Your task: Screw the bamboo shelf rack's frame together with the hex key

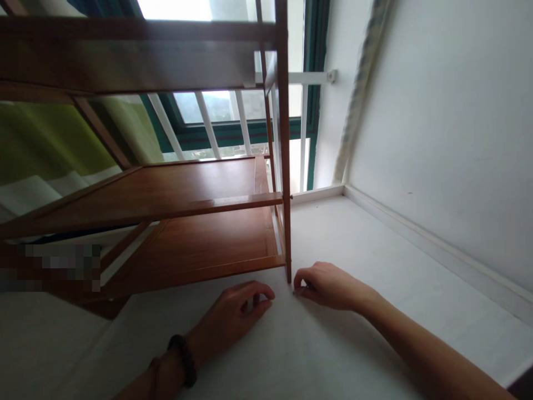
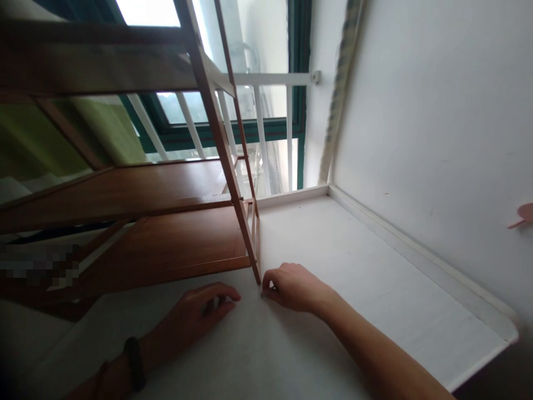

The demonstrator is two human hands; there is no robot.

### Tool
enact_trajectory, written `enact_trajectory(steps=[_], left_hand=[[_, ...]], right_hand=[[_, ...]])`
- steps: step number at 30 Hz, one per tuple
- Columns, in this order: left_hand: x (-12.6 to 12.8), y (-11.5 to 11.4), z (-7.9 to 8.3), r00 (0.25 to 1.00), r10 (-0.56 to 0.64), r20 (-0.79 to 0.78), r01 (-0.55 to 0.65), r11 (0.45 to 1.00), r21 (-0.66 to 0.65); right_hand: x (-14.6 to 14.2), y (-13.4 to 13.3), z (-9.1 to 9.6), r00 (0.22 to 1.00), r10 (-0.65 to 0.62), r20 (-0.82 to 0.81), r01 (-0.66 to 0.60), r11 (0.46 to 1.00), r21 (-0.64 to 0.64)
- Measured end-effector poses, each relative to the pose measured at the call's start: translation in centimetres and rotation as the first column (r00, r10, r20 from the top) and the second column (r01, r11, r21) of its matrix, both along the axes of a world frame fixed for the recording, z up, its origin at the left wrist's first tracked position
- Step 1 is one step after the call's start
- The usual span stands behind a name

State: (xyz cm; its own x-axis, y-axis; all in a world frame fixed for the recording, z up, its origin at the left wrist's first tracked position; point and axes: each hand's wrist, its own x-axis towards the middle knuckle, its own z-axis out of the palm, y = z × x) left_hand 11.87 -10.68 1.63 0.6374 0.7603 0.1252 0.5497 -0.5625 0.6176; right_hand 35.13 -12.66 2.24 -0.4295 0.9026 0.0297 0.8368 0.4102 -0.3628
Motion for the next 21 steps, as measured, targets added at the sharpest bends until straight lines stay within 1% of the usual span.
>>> enact_trajectory(steps=[2,5,7,9,11,12,14,15,16,17,19,21], left_hand=[[-0.1,-0.7,0.8,1.0,-0.013,0.015,0.012,0.999,0.049],[0.1,-1.1,2.8,0.998,-0.014,0.054,0.005,0.985,0.173],[0.6,-0.8,4.5,0.996,-0.006,0.086,-0.016,0.966,0.257],[1.2,-0.1,6.1,0.989,0.061,0.135,-0.098,0.954,0.283],[1.6,0.9,7.4,0.986,0.091,0.138,-0.13,0.943,0.308],[1.7,1.4,7.8,0.993,0.074,0.094,-0.102,0.935,0.341],[1.8,2.2,8.1,0.998,-0.044,-0.043,0.057,0.919,0.39],[1.9,2.4,8.2,0.989,-0.107,-0.105,0.139,0.912,0.385],[1.9,2.5,8.3,0.979,-0.149,-0.141,0.191,0.913,0.361],[1.9,2.4,8.4,0.976,-0.159,-0.149,0.201,0.923,0.329],[2.0,1.9,9.0,0.987,-0.102,-0.127,0.134,0.954,0.269],[2.0,1.1,10.0,0.993,-0.029,-0.115,0.06,0.96,0.274]], right_hand=[[1.5,0.7,0.0,0.996,-0.087,0.022,0.086,0.996,0.02],[2.7,1.7,-0.6,0.98,-0.197,-0.025,0.198,0.979,0.044],[2.9,2.2,-1.1,0.972,-0.22,-0.078,0.224,0.973,0.05],[2.9,2.5,-1.5,0.968,-0.215,-0.128,0.222,0.974,0.048],[2.9,2.6,-1.6,0.964,-0.195,-0.181,0.205,0.978,0.033],[2.9,2.6,-1.6,0.96,-0.182,-0.213,0.191,0.981,0.023],[3.0,2.6,-1.4,0.942,-0.16,-0.294,0.168,0.986,0.002],[3.1,2.5,-1.2,0.927,-0.159,-0.34,0.167,0.986,-0.005],[3.1,2.4,-1.0,0.904,-0.164,-0.394,0.173,0.985,-0.013],[3.1,2.3,-0.7,0.874,-0.175,-0.454,0.184,0.983,-0.023],[3.1,1.9,0.0,0.791,-0.196,-0.579,0.211,0.977,-0.043],[3.1,1.5,0.9,0.695,-0.202,-0.69,0.213,0.974,-0.071]])
